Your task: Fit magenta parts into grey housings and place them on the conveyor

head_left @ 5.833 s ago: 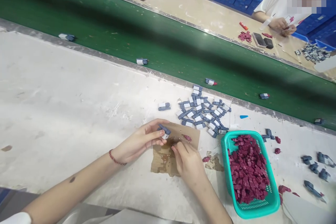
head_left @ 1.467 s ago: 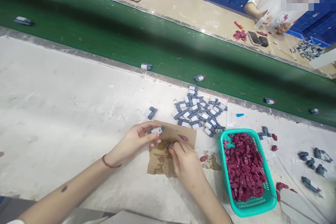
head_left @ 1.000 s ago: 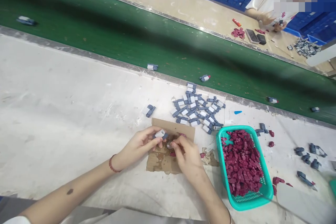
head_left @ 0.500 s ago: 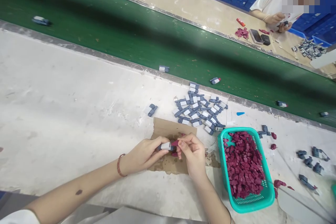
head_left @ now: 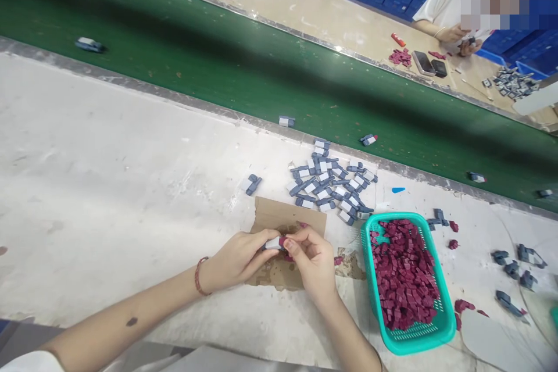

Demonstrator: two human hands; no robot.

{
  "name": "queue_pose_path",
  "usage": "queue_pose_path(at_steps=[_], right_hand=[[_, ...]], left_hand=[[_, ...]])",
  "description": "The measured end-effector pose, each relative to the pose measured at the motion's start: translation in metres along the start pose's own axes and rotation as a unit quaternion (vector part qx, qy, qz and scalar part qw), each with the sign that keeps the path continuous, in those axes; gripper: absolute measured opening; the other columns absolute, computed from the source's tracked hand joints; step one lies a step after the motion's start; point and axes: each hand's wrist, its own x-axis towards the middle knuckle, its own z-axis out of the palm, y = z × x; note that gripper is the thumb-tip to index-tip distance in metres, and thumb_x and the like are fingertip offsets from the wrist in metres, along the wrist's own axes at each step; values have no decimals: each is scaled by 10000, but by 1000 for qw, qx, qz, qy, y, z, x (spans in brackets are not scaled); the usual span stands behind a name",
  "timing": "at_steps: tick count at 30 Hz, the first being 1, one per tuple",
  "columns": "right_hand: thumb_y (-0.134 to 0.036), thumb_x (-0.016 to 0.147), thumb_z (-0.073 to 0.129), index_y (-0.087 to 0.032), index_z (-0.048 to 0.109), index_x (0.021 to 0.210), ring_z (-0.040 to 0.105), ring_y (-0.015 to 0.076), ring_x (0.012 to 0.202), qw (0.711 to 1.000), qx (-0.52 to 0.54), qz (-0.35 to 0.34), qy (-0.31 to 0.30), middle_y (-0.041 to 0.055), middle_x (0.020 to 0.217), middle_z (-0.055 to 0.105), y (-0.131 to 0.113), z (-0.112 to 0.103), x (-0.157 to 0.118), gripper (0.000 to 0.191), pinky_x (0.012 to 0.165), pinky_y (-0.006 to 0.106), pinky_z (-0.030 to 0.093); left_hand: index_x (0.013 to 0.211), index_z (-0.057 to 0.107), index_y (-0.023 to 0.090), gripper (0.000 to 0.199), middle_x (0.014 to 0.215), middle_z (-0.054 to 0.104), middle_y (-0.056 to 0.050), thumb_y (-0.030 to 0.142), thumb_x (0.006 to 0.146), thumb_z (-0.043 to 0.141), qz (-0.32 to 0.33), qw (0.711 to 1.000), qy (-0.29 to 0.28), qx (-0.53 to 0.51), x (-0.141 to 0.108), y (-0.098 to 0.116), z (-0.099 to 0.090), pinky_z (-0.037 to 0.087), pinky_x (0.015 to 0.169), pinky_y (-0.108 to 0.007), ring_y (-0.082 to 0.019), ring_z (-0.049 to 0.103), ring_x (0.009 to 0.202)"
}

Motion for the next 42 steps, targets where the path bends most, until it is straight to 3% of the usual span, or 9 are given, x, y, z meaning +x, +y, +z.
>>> queue_pose_path(at_steps=[7,11,16,19,23,27,31,37,42], right_hand=[[-350,757,676,-188,619,694,576,142,608,999,-35,-6,-5,12,673,662,-12,-2,-13,183,564,240,453],[-297,883,553,-198,688,806,626,167,734,981,-169,-89,-7,35,781,692,-40,-27,-26,184,652,258,479],[-222,916,487,-207,675,948,618,234,918,872,-443,-170,123,80,956,673,-65,-100,-33,191,807,356,493],[-113,868,485,-175,676,983,618,291,982,802,-572,-142,94,118,1033,678,-57,-136,-25,232,862,433,492],[-32,852,453,-166,669,1039,626,281,936,758,-633,-139,70,128,1007,671,-40,-150,-14,317,816,410,515],[-33,856,477,-177,673,922,626,247,872,788,-600,-125,54,98,908,657,-42,-144,-14,252,810,384,508],[-30,824,508,-172,639,872,625,222,839,842,-530,-86,52,80,897,649,-50,-142,-17,199,796,360,504],[-132,809,540,-176,647,933,597,187,672,913,-398,-61,67,20,736,634,-55,-148,-19,169,698,343,506],[-285,763,668,-196,700,917,648,185,736,981,-164,-51,89,32,787,687,-64,-147,-29,181,727,327,535]], left_hand=[[1003,516,191,183,699,681,-9,220,998,336,93,993,17,67,7,13,-10,460,503,-222,-150,629,529],[1017,574,204,217,811,712,-28,263,998,366,123,990,-4,62,23,11,-29,499,589,-220,-154,669,662],[1055,601,177,313,1003,674,-71,414,967,417,-24,995,73,60,70,-25,-67,536,701,-257,-191,645,869],[1035,607,144,431,1075,608,-89,510,943,400,-93,980,102,144,111,-57,-88,520,807,-298,-208,582,944],[1036,601,101,395,978,614,-88,417,959,378,-105,965,65,231,162,-88,-104,471,898,-414,-237,553,907],[1070,591,49,382,1099,582,-163,333,944,369,-82,960,70,258,193,-99,-100,343,1009,-542,-349,453,1118],[1155,580,110,382,1270,526,-158,341,902,411,-25,967,44,249,216,-95,-76,255,1079,-508,-352,368,1245],[1113,620,110,390,1155,583,-170,334,882,399,10,986,-32,163,242,-80,-30,366,991,-474,-329,516,1077],[884,655,143,221,977,634,-135,291,786,524,-11,997,-21,78,247,-70,-25,429,930,-438,-312,584,967]])
